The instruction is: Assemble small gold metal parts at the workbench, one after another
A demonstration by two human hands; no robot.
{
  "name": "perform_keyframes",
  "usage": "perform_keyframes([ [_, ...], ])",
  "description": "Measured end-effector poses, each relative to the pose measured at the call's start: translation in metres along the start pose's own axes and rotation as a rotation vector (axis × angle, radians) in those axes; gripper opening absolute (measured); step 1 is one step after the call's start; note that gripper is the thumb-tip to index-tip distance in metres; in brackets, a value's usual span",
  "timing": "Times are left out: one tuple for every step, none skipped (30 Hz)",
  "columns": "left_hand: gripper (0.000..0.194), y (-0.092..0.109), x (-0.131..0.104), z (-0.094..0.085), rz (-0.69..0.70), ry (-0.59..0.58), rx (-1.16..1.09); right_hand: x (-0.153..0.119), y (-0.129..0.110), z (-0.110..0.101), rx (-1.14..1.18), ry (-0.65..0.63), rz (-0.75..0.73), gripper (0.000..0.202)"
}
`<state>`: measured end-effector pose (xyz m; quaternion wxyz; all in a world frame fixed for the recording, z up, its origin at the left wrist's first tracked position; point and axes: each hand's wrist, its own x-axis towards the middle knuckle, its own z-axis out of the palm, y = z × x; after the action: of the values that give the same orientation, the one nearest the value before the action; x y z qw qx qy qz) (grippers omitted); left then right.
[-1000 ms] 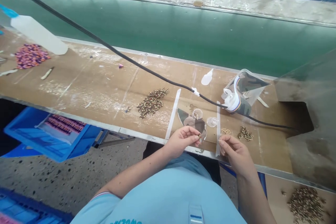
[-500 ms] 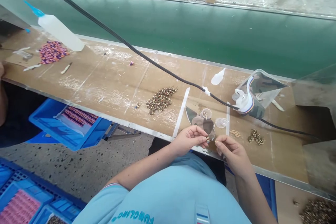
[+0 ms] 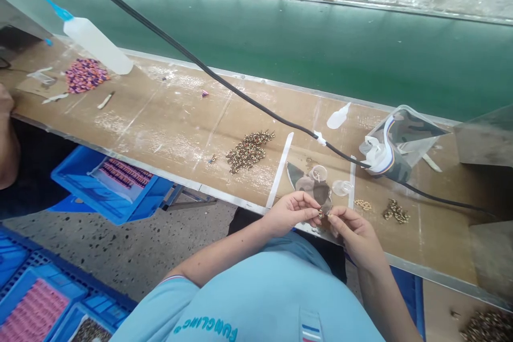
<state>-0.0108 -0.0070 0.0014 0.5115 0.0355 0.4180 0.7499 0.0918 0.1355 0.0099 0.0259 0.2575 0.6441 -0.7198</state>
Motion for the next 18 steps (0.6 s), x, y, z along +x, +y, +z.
perform_keyframes([
  [0.039,0.0,0.0,0.0,0.002,-0.002,0.0,0.0,0.0,0.0,0.002,-0.004,0.0,0.037],
  [0.039,0.0,0.0,0.0,0.003,-0.003,0.002,0.0,0.0,0.0,0.001,-0.008,-0.001,0.037],
  [0.039,0.0,0.0,0.0,0.004,-0.001,0.005,0.0,-0.001,0.001,-0.004,-0.008,-0.006,0.037],
  [0.039,0.0,0.0,0.0,0.004,0.003,0.009,0.0,-0.003,0.0,-0.016,-0.002,-0.014,0.037],
  [0.04,0.0,0.0,-0.001,0.003,0.008,0.015,0.0,-0.005,0.0,-0.037,0.01,-0.028,0.037],
  [0.04,0.0,0.0,-0.001,0.001,0.01,0.023,-0.001,-0.008,-0.001,-0.068,0.028,-0.046,0.037],
  [0.04,0.0,-0.001,-0.001,0.0,0.011,0.029,-0.001,-0.01,-0.002,-0.109,0.05,-0.07,0.037],
  [0.04,-0.001,-0.001,-0.001,0.001,0.011,0.035,-0.002,-0.012,-0.005,-0.159,0.074,-0.1,0.036],
  [0.04,-0.001,-0.001,-0.002,0.003,0.009,0.039,-0.002,-0.013,-0.008,-0.221,0.101,-0.138,0.035],
  [0.039,-0.001,-0.001,-0.002,0.005,0.008,0.041,-0.003,-0.013,-0.012,-0.297,0.132,-0.182,0.034],
  [0.038,-0.001,-0.001,-0.002,0.008,0.009,0.045,-0.004,-0.013,-0.016,-0.387,0.168,-0.234,0.033],
  [0.038,-0.001,-0.002,-0.002,0.01,0.01,0.048,-0.006,-0.012,-0.021,-0.493,0.211,-0.292,0.031],
  [0.037,-0.002,-0.002,-0.002,0.011,0.012,0.052,-0.007,-0.01,-0.026,-0.611,0.257,-0.354,0.03],
  [0.037,-0.001,-0.002,-0.002,0.011,0.013,0.056,-0.009,-0.008,-0.031,-0.736,0.303,-0.417,0.029],
  [0.036,-0.001,-0.002,-0.002,0.011,0.014,0.058,-0.01,-0.005,-0.035,-0.857,0.34,-0.478,0.028],
  [0.036,-0.001,-0.002,-0.002,0.009,0.014,0.06,-0.011,-0.003,-0.038,-0.967,0.367,-0.536,0.028],
  [0.035,-0.001,-0.002,-0.002,0.008,0.015,0.062,-0.012,-0.001,-0.041,-1.06,0.387,-0.588,0.027],
  [0.035,0.0,-0.002,-0.001,0.004,0.016,0.064,-0.013,0.001,-0.041,-1.136,0.4,-0.633,0.027],
])
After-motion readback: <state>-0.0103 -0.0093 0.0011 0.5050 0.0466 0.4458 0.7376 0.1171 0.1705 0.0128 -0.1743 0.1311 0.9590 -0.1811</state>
